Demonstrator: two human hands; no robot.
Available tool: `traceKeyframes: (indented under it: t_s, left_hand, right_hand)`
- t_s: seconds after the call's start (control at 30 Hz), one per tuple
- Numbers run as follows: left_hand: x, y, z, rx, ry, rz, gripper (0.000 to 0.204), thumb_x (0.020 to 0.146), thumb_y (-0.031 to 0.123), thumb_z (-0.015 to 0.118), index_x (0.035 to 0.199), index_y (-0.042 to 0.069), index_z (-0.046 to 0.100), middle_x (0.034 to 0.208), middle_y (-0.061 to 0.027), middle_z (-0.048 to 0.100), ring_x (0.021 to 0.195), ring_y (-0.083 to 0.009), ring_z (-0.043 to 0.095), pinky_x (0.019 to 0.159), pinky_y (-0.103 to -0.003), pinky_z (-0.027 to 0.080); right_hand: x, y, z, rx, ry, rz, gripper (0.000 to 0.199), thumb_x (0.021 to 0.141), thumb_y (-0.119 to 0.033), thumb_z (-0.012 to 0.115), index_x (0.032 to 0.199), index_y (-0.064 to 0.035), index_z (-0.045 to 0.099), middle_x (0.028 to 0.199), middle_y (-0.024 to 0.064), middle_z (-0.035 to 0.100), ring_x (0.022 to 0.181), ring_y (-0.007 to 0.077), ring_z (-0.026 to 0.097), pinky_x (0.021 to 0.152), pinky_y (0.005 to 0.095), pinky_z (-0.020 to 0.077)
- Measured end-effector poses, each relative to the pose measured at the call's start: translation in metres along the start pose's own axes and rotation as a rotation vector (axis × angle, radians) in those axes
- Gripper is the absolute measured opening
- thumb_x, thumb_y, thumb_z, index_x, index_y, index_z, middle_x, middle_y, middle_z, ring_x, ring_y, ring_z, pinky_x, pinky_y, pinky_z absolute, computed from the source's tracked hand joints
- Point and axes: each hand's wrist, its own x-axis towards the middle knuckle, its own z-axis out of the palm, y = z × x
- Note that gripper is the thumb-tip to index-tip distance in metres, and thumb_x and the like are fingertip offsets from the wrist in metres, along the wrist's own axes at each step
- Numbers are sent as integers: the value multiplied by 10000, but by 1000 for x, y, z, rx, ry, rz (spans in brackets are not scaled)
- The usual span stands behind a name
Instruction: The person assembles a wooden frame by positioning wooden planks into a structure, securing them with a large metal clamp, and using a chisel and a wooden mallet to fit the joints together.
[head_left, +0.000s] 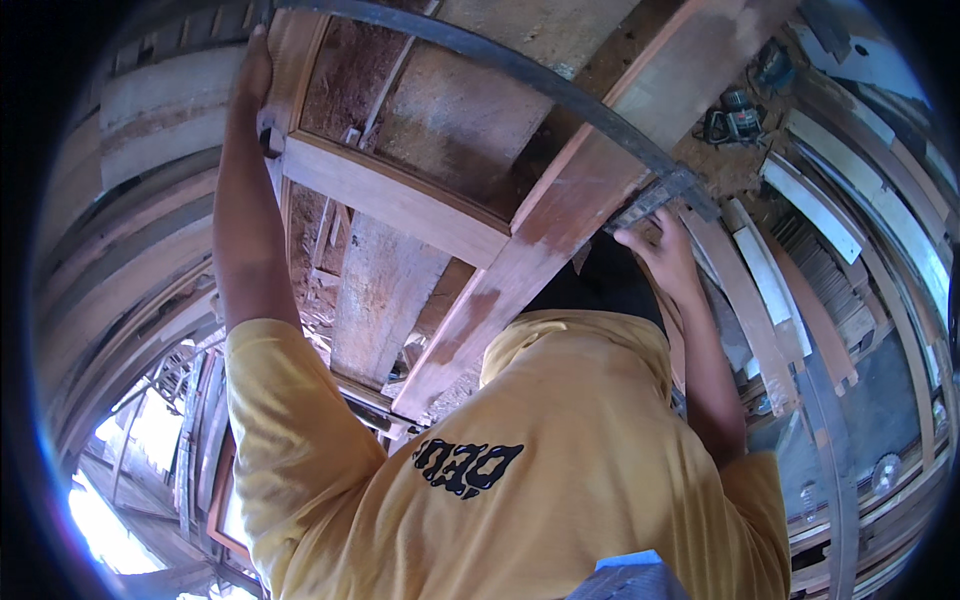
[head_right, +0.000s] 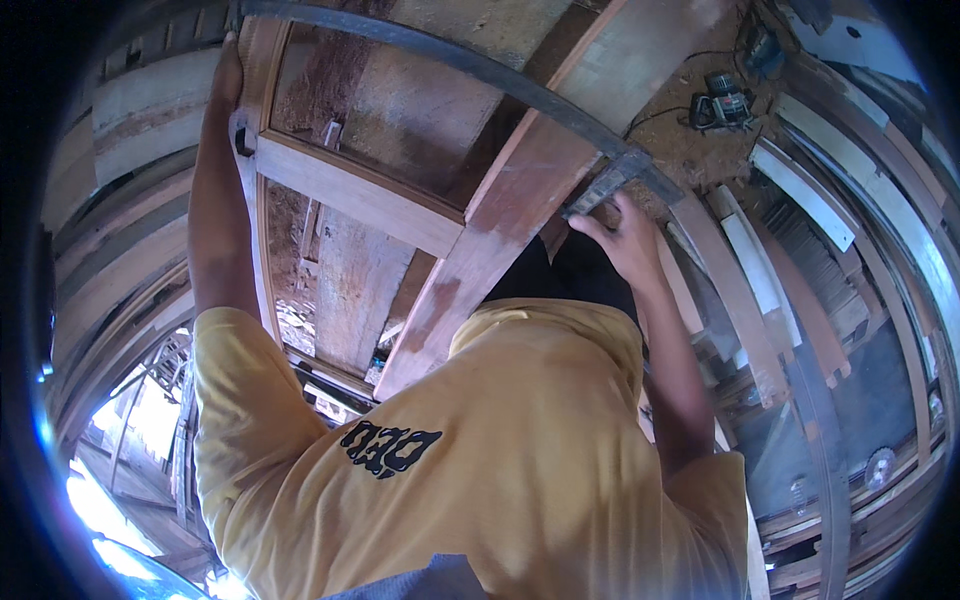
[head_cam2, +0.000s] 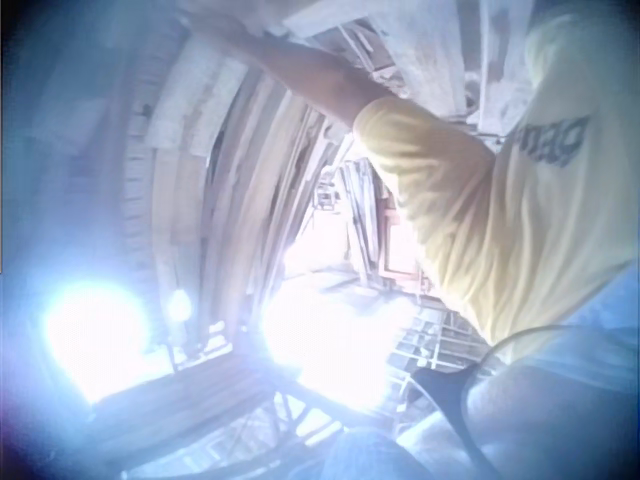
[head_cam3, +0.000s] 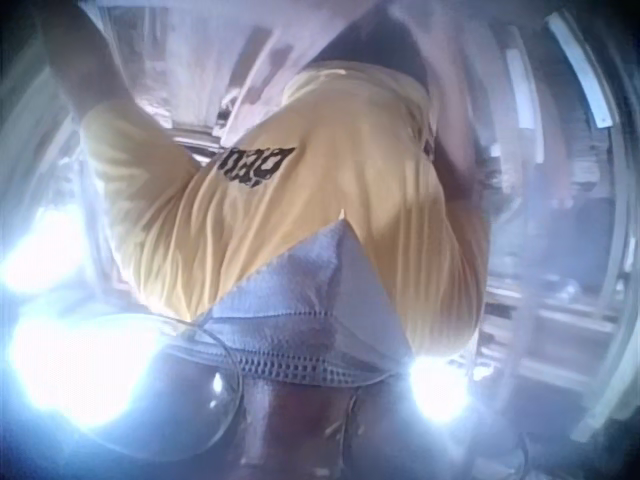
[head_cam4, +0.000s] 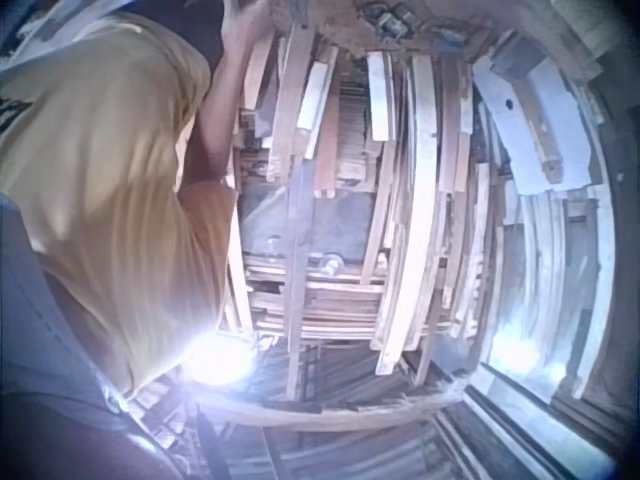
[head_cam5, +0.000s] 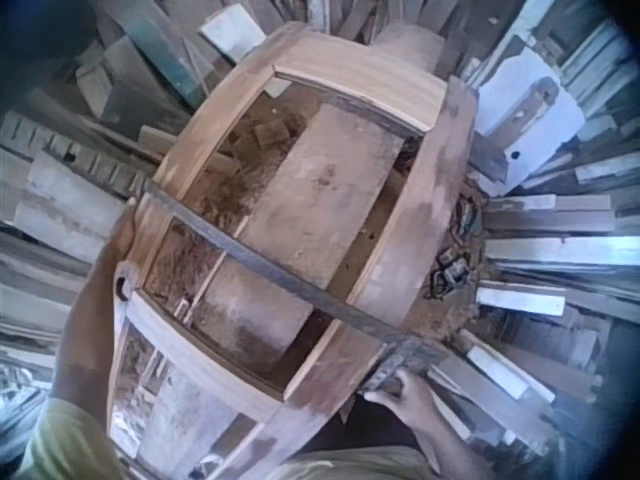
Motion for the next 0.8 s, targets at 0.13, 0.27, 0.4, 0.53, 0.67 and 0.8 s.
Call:
traceKeyframes:
  t_s: [0.13,0.27,0.4,0.53,0.67,0.8]
  left_hand:
    - [19,-29,-19,-59,-46,-8,786,1078,583,243,1523,-43,413,1546,-219,455,1453,-291,395,1192,-364,270]
    - [25,-27,-12,-39,-18,-20,803,1066,602,261,1499,-47,450,1517,-231,487,1433,-291,427,1183,-364,286]
    - [26,-30,-12,3,26,-25,812,1058,607,276,1482,-59,466,1497,-240,508,1416,-297,453,1175,-368,298]
    - [21,-36,-30,48,40,-37,800,1062,593,276,1487,-60,457,1500,-246,505,1416,-303,454,1172,-367,303]
    - [20,-18,2,84,54,57,779,1070,578,267,1496,-48,450,1495,-247,509,1405,-302,467,1165,-371,315]
    - [12,-40,-44,81,74,63,767,1077,570,258,1494,-42,459,1481,-243,521,1392,-295,477,1164,-368,316]
  right_hand:
    - [14,2,3,46,-364,370,385,907,-341,792,994,21,693,840,54,694,758,115,610,727,293,495]
    - [9,24,-5,87,-360,320,351,920,-319,779,980,20,712,825,58,723,753,79,639,703,267,504]
    - [8,28,-15,-39,-414,195,468,952,-428,719,1036,33,723,926,141,763,842,136,729,758,285,547]
    - [-21,62,-50,-254,-297,130,550,987,-523,624,985,19,719,863,141,747,774,165,726,725,301,547]
    - [-55,94,-73,354,-468,832,527,1021,-541,542,977,-35,683,808,112,689,791,155,694,725,306,540]
    - [-70,86,-52,552,-195,558,477,1035,-487,555,1000,-23,659,779,72,637,691,133,635,699,253,528]
